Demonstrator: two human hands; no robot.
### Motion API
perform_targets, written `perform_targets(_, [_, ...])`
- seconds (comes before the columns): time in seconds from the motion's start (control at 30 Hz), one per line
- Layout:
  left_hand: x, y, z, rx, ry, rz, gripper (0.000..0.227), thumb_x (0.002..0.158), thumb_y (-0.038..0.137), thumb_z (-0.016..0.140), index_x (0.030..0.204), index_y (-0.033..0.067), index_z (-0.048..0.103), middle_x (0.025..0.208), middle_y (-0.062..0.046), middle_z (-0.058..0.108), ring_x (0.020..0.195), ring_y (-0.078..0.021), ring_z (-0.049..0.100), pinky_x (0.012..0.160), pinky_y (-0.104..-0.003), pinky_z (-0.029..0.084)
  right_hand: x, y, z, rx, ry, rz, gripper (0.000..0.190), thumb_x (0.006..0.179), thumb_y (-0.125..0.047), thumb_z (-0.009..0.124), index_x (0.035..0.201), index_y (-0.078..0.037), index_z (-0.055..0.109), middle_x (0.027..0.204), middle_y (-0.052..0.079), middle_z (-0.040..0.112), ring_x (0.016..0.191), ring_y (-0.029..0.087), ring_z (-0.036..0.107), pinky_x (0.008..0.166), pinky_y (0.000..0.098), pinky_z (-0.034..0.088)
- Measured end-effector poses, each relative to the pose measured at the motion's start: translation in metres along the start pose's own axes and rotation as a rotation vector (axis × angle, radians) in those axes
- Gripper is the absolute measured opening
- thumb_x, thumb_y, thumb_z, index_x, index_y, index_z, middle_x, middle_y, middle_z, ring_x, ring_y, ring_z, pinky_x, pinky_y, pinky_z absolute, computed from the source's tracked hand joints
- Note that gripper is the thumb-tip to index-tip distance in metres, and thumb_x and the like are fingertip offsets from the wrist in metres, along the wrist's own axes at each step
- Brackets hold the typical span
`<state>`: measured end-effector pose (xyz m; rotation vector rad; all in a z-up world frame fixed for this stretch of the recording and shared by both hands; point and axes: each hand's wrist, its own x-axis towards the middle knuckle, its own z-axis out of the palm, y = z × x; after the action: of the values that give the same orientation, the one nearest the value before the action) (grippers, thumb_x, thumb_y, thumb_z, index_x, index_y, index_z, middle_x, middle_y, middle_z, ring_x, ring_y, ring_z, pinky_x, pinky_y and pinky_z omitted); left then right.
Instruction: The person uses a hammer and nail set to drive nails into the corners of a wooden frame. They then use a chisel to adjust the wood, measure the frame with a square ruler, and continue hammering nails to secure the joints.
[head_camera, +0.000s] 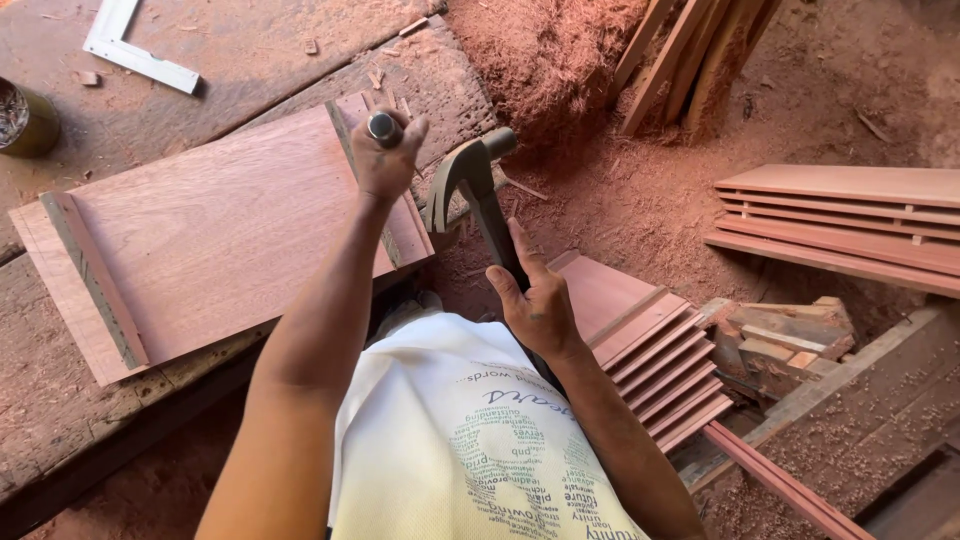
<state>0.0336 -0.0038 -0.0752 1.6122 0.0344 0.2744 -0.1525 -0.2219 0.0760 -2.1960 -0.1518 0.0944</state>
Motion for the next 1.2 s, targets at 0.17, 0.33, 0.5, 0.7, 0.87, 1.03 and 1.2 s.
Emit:
perform_targets(0.17, [0.008, 0.014, -0.013, 0.078, -0.085, 0.015, 0.028, 0.093, 0.021, 0.08, 0.076, 0.0132, 0.059, 0.066, 0.003, 0.063, 0.057, -0.0076, 0.062, 0.052, -0.025, 0.057, 0.002, -0.002, 0.0, 0.037, -0.001, -0.043, 0.068, 0.105, -0.036, 0.061, 0.158, 0.0, 0.037, 0.096, 0.015, 0.077, 0.08, 0.017, 0.075, 0.069, 0.0292, 0.062])
perform_targets(0.33, [0.005, 0.012, -0.017, 0.142, -0.142, 0.049, 0.026, 0.091, 0.021, 0.082, 0.077, 0.0132, 0.061, 0.067, 0.003, 0.062, 0.06, -0.0076, 0.061, 0.053, -0.025, 0.053, 0.008, -0.001, -0.002, 0.049, 0.002, -0.117, 0.066, 0.107, -0.035, 0.061, 0.158, -0.002, 0.037, 0.098, 0.014, 0.077, 0.08, 0.016, 0.076, 0.068, 0.0288, 0.062])
perform_targets(0.5, [-0.013, -0.004, -0.019, 0.145, -0.186, 0.131, 0.018, 0.088, 0.008, 0.07, 0.075, 0.0078, 0.058, 0.067, -0.002, 0.059, 0.059, -0.0112, 0.056, 0.05, -0.03, 0.046, 0.021, -0.029, -0.021, 0.034, 0.054, -0.276, 0.062, 0.109, -0.031, 0.059, 0.161, -0.008, 0.032, 0.103, 0.014, 0.075, 0.069, 0.014, 0.072, 0.06, 0.0296, 0.06])
perform_targets(0.7, [-0.024, 0.038, -0.021, 0.025, -0.192, 0.258, 0.01, 0.081, 0.003, 0.064, 0.091, 0.003, 0.061, 0.076, -0.003, 0.063, 0.068, -0.0119, 0.06, 0.06, -0.03, 0.049, 0.043, -0.045, -0.001, -0.189, 0.029, -0.34, 0.06, 0.11, -0.028, 0.061, 0.162, -0.014, 0.033, 0.108, 0.023, 0.071, 0.08, 0.026, 0.073, 0.065, 0.0365, 0.061])
perform_targets(0.87, [-0.028, 0.001, -0.019, 0.061, -0.196, 0.185, 0.016, 0.086, 0.007, 0.074, 0.088, 0.0037, 0.058, 0.074, -0.004, 0.058, 0.069, -0.0105, 0.054, 0.059, -0.03, 0.046, 0.033, -0.019, 0.013, -0.297, -0.126, -0.183, 0.064, 0.102, -0.029, 0.066, 0.157, -0.006, 0.042, 0.105, 0.024, 0.073, 0.088, 0.033, 0.074, 0.071, 0.0399, 0.061])
perform_targets(1.03, [-0.009, -0.014, 0.002, 0.038, 0.057, 0.102, 0.017, 0.088, 0.012, 0.076, 0.085, 0.0071, 0.059, 0.073, 0.0, 0.06, 0.064, -0.0078, 0.056, 0.055, -0.028, 0.048, 0.018, -0.013, 0.003, -0.095, -0.113, -0.092, 0.066, 0.103, -0.03, 0.064, 0.156, 0.0, 0.04, 0.112, 0.027, 0.073, 0.097, 0.032, 0.076, 0.076, 0.0376, 0.062])
perform_targets(1.2, [-0.009, 0.013, 0.001, 0.101, -0.001, -0.007, 0.027, 0.093, 0.019, 0.08, 0.08, 0.0093, 0.058, 0.07, 0.002, 0.061, 0.059, -0.007, 0.057, 0.052, -0.026, 0.049, 0.013, -0.021, -0.008, -0.034, -0.112, 0.156, 0.071, 0.098, -0.035, 0.061, 0.156, -0.002, 0.037, 0.104, 0.021, 0.077, 0.081, 0.026, 0.078, 0.069, 0.0349, 0.062])
